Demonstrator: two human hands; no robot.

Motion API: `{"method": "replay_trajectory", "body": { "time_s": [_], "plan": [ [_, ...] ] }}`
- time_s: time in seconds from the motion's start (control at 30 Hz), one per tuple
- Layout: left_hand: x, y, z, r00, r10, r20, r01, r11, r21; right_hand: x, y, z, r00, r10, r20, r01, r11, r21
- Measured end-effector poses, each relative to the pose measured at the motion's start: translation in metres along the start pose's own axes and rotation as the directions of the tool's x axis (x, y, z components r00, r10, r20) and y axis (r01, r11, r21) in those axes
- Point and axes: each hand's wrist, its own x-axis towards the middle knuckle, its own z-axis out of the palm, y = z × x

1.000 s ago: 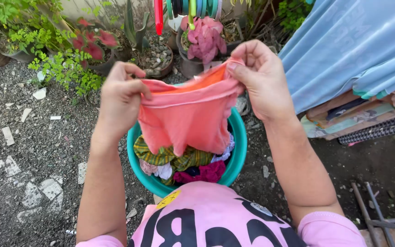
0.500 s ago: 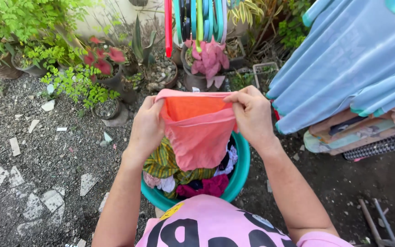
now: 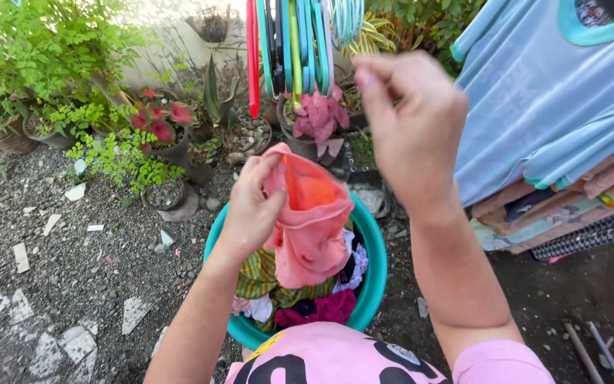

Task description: The recorder takes washed clothes from a basin, places them on hangers, and hangs them on an outdoor drying rack.

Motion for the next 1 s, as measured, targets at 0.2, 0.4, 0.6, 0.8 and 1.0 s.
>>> {"method": "replay_trajectory", "body": {
  "time_s": [0.2,0.4,0.6,0.8,1.0],
  "plan": [
    [-0.001,0.005,0.008,0.989,-0.123,0.087,0.112,0.987,0.115,0.041,0.002,0.007,0.984,-0.126,-0.129,0.128,0.992,0.007],
    [-0.001,0.011,0.008,0.992,-0.106,0.073,0.100,0.992,0.074,0.034,-0.027,0.053,0.986,-0.165,-0.003,0.164,0.982,-0.096],
    [0.005,0.022,-0.003,0.995,-0.070,0.066,0.068,0.997,0.036,0.027,-0.043,0.097,0.922,-0.382,0.064,0.363,0.794,-0.487],
    [0.005,0.016,-0.016,0.986,-0.159,0.053,0.152,0.981,0.120,0.034,-0.002,0.095,0.936,-0.343,0.076,0.287,0.623,-0.728],
    [0.004,0.015,-0.021,0.994,-0.083,0.071,0.079,0.996,0.047,0.047,0.007,0.081,0.955,-0.295,0.014,0.205,0.627,-0.751]
  ]
}}
